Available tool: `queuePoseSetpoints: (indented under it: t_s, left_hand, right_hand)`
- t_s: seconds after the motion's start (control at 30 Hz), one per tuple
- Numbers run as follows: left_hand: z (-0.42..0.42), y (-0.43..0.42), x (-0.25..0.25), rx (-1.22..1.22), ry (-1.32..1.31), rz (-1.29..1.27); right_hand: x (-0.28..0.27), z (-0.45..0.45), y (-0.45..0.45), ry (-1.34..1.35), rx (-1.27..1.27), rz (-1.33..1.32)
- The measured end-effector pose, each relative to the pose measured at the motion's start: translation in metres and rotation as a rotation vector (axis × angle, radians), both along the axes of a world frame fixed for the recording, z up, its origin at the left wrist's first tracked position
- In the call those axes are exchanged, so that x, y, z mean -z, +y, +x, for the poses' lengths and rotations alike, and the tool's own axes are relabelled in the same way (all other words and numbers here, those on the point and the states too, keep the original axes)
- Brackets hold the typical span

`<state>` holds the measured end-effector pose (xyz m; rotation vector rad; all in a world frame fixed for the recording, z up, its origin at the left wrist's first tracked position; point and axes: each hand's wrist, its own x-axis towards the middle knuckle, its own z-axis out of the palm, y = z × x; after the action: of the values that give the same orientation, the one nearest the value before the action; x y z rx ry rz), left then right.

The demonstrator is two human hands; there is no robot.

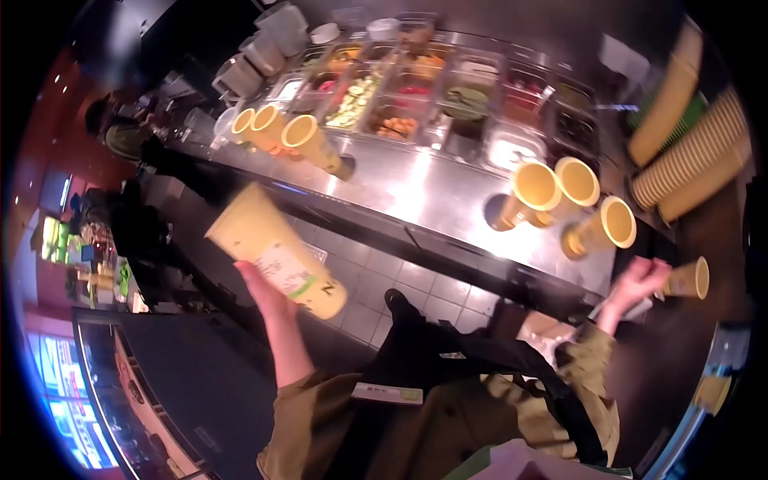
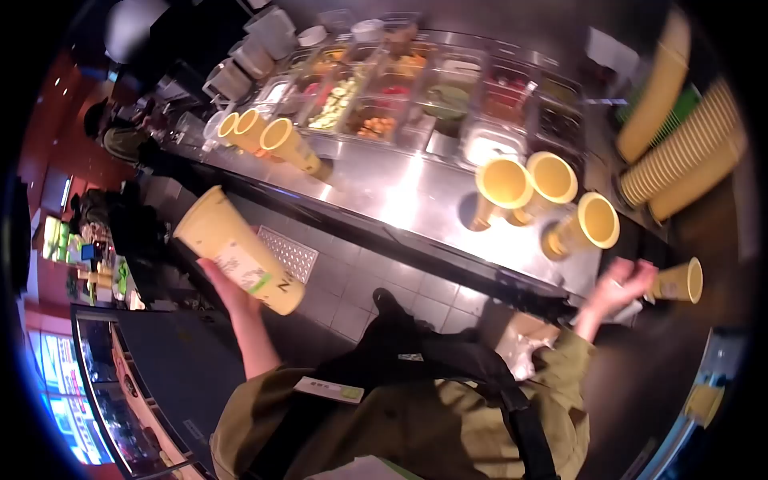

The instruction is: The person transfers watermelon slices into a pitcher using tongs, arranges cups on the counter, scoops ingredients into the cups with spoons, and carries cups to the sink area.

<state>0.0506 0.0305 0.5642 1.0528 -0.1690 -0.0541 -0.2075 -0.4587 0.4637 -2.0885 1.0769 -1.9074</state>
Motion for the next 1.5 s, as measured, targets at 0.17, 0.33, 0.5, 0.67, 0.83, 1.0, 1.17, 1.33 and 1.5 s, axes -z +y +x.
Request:
queuePoseSetpoints:
  t_s: [0.17, 0.33, 0.5, 0.67, 0.83, 1.0, 1.17, 1.33, 1.5]
  left_hand:
    - [0.127, 0.078, -0.024, -0.268, -0.155, -0.11]
    - [0.25, 0.051, -0.078, -0.223, -0.397, 0.014]
    - [0.372, 0.026, -0.102, -0.258, -0.577, 0.242]
    - [0.479, 0.012, -0.091, -0.251, -0.46, 0.391]
    - [0.57, -0.028, -0.086, -0.126, -0.452, 0.696]
    - [0.662, -0.075, -0.035, -0.041, -0.479, 0.935]
    - [0.701, -0.101, 0.006, -0.074, -0.497, 1.265]
    - [0.704, -0.113, 0.021, -0.012, -0.566, 1.488]
    - [0.716, -0.117, 0.046, 0.024, -0.575, 1.612]
  right_hand:
    - [-0.21, 0.179, 0.065, -0.057, -0.392, -0.434]
    - [-0.221, 0.486, 0.144, 0.195, -0.902, -0.49]
    - [-0.047, 0.698, 0.141, 0.71, -0.869, -0.025]
    - [0.079, 0.815, 0.138, 0.864, -0.677, 0.01]
    - [0.1, 0.893, 0.119, 1.021, -0.858, 0.594]
    - [0.039, 0.918, 0.109, 1.12, -0.81, -0.047]
    - [0.042, 0.932, 0.106, 1.344, -0.934, -0.504]
    - [0.019, 0.927, 0.1, 1.304, -1.045, -0.279]
    - [0.036, 0.941, 0.056, 0.998, -1.306, 1.347]
